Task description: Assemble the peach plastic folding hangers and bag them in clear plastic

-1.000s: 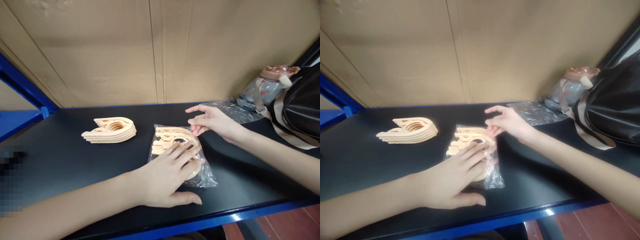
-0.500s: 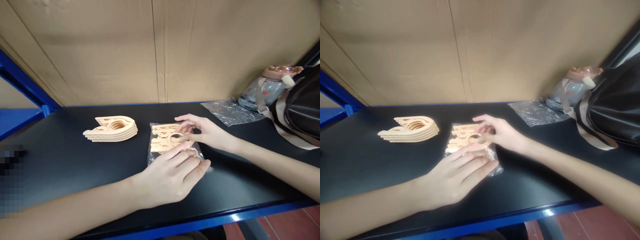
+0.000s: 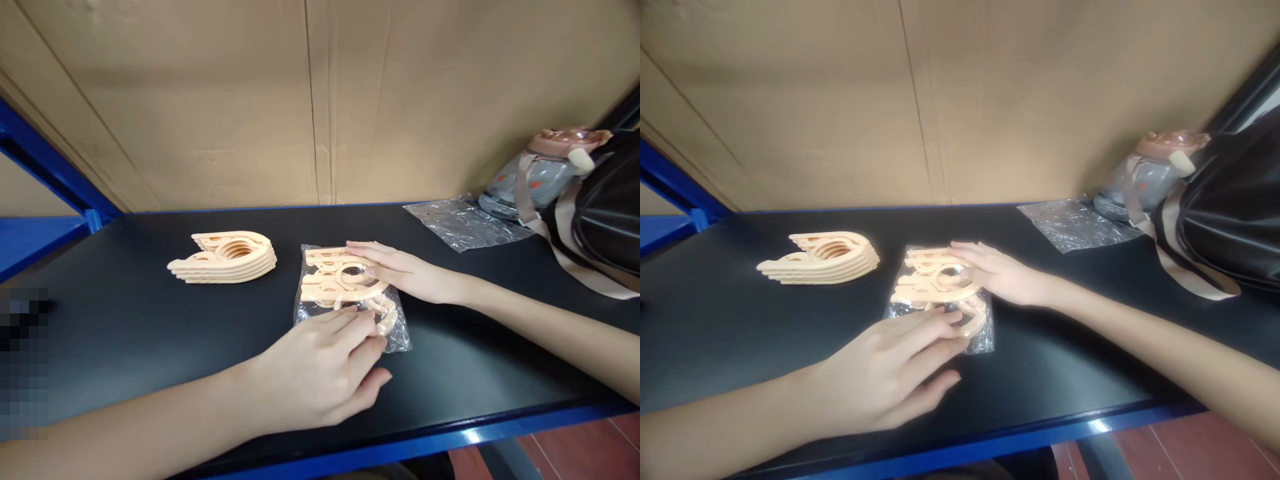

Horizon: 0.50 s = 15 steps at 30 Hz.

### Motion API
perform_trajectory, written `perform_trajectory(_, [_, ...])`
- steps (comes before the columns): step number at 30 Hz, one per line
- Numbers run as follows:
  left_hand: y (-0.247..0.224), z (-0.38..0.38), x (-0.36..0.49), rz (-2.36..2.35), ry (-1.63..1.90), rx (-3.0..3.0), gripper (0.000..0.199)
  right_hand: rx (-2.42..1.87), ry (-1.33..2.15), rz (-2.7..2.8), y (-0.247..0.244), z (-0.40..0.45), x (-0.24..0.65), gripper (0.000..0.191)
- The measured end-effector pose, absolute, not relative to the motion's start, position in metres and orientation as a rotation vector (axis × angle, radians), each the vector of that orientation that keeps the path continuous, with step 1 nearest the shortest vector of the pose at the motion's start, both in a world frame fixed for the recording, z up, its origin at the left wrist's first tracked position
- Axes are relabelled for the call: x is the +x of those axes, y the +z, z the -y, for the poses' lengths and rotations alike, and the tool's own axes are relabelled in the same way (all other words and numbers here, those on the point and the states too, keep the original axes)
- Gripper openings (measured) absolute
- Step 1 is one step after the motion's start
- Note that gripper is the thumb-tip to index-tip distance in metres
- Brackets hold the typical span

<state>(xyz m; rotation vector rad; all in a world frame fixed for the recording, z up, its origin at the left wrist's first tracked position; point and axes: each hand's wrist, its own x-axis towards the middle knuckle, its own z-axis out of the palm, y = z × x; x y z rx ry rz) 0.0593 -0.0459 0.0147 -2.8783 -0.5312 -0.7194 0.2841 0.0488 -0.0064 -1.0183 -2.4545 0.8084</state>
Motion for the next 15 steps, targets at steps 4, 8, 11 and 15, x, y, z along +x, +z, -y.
perform_trajectory(4, [0.013, 0.042, 0.061, 0.617, -0.730, -2.942, 0.021, -1.033, 0.772, 2.483, -0.007, -0.048, 0.281, 0.061])
perform_trajectory(8, [0.009, 0.035, 0.063, 0.746, -0.660, -2.962, 0.018, -1.040, 0.820, 2.416, -0.004, -0.048, 0.278, 0.065])
perform_trajectory(11, [0.007, 0.034, 0.063, 0.919, -0.626, -2.934, 0.043, -0.985, 0.850, 2.417, 0.000, -0.051, 0.277, 0.062])
perform_trajectory(15, [0.006, 0.037, 0.062, 0.969, -0.596, -2.900, 0.047, -1.020, 0.860, 2.482, 0.009, -0.055, 0.275, 0.058])
